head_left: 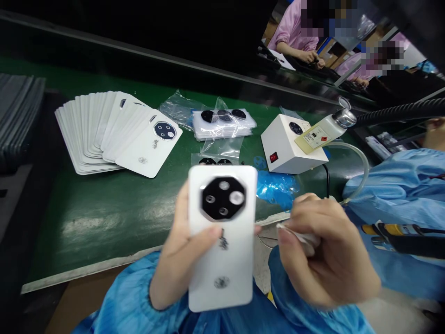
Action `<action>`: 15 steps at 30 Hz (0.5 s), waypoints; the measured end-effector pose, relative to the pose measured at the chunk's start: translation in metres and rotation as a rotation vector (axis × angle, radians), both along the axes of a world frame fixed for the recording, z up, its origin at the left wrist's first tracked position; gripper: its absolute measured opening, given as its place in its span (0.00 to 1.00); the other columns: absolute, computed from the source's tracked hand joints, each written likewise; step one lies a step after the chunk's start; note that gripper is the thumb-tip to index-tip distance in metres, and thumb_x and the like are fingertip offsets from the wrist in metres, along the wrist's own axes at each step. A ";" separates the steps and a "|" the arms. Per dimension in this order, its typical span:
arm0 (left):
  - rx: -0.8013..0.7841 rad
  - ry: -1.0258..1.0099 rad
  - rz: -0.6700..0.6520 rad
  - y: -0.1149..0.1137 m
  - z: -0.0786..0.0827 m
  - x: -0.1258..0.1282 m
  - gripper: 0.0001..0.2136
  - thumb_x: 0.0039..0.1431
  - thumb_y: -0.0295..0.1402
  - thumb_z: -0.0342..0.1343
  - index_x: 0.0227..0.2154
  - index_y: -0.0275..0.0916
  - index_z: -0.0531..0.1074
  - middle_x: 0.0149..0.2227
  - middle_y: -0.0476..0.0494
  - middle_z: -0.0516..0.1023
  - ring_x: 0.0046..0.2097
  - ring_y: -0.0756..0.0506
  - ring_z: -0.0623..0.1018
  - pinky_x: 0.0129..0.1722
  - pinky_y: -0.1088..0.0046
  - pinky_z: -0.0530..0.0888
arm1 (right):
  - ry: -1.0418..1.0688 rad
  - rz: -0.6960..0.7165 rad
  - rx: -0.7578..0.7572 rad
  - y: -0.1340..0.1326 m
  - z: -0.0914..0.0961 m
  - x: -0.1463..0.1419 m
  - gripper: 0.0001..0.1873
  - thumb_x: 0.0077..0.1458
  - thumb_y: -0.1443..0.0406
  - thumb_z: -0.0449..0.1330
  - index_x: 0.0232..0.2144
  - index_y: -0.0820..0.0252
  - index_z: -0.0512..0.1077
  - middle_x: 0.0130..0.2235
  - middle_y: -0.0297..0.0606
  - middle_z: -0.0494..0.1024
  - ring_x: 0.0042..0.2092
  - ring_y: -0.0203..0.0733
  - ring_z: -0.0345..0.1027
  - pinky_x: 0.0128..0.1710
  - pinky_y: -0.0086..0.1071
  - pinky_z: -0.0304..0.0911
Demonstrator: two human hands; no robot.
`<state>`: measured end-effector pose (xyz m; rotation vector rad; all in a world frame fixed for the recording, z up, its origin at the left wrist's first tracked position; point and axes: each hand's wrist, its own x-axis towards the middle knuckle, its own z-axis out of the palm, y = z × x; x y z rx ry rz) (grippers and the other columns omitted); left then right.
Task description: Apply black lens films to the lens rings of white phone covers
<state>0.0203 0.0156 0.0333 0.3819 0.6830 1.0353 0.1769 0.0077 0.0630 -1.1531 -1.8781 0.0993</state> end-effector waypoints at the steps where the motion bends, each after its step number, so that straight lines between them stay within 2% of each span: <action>1: 0.001 0.024 0.058 0.004 0.001 -0.004 0.35 0.58 0.23 0.51 0.60 0.66 0.43 0.44 0.52 0.78 0.35 0.41 0.82 0.33 0.61 0.81 | -0.011 -0.001 -0.027 0.003 -0.005 0.002 0.11 0.48 0.77 0.55 0.32 0.58 0.65 0.27 0.33 0.67 0.28 0.36 0.60 0.28 0.36 0.59; 5: 0.002 0.125 0.299 0.016 -0.001 -0.022 0.32 0.58 0.25 0.54 0.58 0.64 0.50 0.47 0.54 0.76 0.41 0.40 0.80 0.36 0.61 0.81 | -0.180 0.020 -0.254 0.020 -0.036 0.003 0.04 0.53 0.73 0.53 0.29 0.61 0.65 0.28 0.33 0.68 0.31 0.36 0.61 0.30 0.33 0.57; 8: 0.014 0.153 0.351 0.019 -0.003 -0.033 0.30 0.58 0.28 0.54 0.57 0.65 0.52 0.50 0.55 0.73 0.44 0.40 0.79 0.39 0.61 0.81 | -0.376 0.134 -0.444 0.036 -0.061 0.003 0.04 0.54 0.70 0.54 0.28 0.61 0.68 0.32 0.36 0.71 0.35 0.38 0.63 0.35 0.34 0.58; 10: 0.010 0.170 0.342 0.018 -0.004 -0.036 0.28 0.59 0.30 0.53 0.57 0.66 0.52 0.52 0.54 0.71 0.42 0.39 0.80 0.38 0.59 0.80 | -0.432 0.150 -0.462 0.048 -0.074 0.005 0.05 0.54 0.66 0.57 0.28 0.60 0.71 0.38 0.38 0.73 0.41 0.41 0.64 0.39 0.38 0.60; 12: -0.027 0.131 0.298 0.016 -0.005 -0.033 0.27 0.59 0.33 0.52 0.57 0.67 0.50 0.51 0.52 0.72 0.38 0.38 0.81 0.36 0.56 0.80 | -0.418 0.113 -0.416 0.061 -0.083 0.006 0.04 0.54 0.65 0.59 0.30 0.59 0.72 0.41 0.39 0.73 0.44 0.42 0.64 0.42 0.39 0.62; 15: -0.074 -0.069 0.135 0.006 -0.008 -0.022 0.30 0.60 0.37 0.51 0.58 0.69 0.43 0.47 0.51 0.76 0.36 0.35 0.81 0.35 0.52 0.79 | -0.376 0.098 -0.356 0.078 -0.097 0.004 0.06 0.55 0.67 0.58 0.36 0.60 0.72 0.39 0.38 0.73 0.41 0.38 0.67 0.40 0.33 0.65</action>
